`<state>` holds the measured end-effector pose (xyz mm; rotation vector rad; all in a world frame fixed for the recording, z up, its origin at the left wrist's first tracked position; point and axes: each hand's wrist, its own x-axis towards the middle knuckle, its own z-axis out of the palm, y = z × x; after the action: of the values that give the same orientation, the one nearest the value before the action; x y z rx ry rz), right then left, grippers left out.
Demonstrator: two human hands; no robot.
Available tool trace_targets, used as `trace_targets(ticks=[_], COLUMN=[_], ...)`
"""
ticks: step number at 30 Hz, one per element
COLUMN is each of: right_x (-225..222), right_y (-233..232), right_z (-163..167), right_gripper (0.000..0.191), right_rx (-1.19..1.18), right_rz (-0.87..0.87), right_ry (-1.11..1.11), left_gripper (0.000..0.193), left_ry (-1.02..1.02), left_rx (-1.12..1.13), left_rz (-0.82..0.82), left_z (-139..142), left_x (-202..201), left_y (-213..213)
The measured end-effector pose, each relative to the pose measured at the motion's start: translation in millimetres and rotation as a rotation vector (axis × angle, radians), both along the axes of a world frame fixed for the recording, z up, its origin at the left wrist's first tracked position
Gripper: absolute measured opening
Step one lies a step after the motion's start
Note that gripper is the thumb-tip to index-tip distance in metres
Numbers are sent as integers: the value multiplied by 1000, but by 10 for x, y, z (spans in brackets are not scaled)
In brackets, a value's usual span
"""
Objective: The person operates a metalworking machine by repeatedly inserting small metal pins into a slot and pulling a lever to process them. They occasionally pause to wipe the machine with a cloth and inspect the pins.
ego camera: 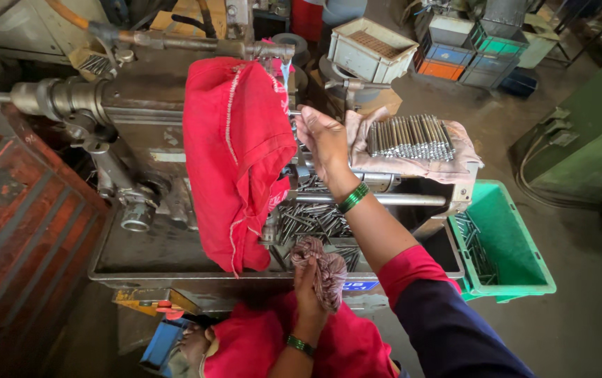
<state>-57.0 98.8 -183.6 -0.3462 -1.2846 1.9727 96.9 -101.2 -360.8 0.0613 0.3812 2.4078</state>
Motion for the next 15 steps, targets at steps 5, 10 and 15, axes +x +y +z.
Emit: trace_targets(ticks=[5,10,15], right_x=[-69,-77,125], right_y=[-54,-103,-265], right_z=[-185,-3,205], right_gripper=[64,90,100], right_rx=[376,267,247], right_rz=[-88,129,364], right_ry=[-203,-233,-100], left_gripper=[32,31,32], left_ry=[-25,-18,22], left_rx=[6,16,105], left_rz=[-8,-8,-10], left_z=[-14,-30,-27], left_x=[-6,-1,5], left_y=[-3,35,42])
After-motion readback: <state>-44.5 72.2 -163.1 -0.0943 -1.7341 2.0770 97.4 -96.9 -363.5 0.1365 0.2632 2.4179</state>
